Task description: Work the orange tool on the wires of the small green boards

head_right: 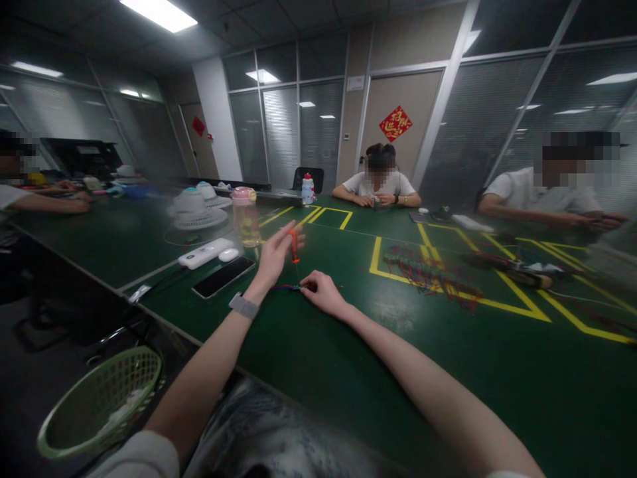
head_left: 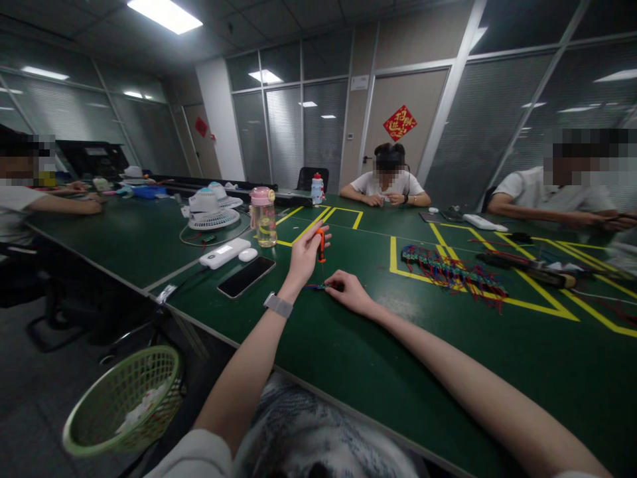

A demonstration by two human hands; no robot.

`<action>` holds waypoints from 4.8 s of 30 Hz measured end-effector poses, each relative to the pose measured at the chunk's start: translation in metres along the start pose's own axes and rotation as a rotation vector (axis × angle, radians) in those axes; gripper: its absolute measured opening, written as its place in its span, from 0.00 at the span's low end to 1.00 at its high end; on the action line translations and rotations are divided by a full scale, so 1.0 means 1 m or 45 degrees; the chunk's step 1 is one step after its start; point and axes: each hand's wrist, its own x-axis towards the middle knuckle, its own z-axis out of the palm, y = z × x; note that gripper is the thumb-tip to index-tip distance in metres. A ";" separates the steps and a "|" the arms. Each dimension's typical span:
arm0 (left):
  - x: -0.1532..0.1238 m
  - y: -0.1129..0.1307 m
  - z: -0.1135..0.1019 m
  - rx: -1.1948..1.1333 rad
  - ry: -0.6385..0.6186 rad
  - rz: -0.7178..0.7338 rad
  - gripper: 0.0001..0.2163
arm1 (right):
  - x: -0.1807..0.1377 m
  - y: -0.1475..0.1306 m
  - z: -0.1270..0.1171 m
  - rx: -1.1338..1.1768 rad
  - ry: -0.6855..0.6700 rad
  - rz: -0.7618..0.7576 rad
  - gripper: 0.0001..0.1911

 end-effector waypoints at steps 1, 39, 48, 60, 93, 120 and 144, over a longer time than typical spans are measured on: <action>0.000 0.001 0.000 0.061 0.030 0.023 0.17 | 0.000 0.001 0.000 -0.001 0.000 0.000 0.06; -0.002 0.002 -0.002 0.162 -0.071 0.091 0.17 | 0.000 0.003 0.000 -0.010 -0.004 -0.030 0.07; -0.002 0.002 -0.004 0.267 0.023 0.184 0.14 | 0.000 0.000 -0.001 -0.004 -0.010 -0.008 0.07; -0.001 0.003 -0.004 0.245 0.049 0.167 0.14 | 0.000 -0.001 0.000 0.004 -0.002 -0.013 0.07; -0.002 0.003 -0.006 0.452 0.325 0.330 0.09 | 0.000 0.003 0.000 -0.036 -0.003 -0.041 0.07; -0.003 0.003 -0.004 0.455 0.174 0.272 0.11 | 0.000 0.006 0.002 -0.019 0.010 -0.045 0.07; -0.003 0.002 -0.006 0.449 0.232 0.287 0.10 | 0.000 0.001 0.000 -0.021 -0.002 -0.036 0.07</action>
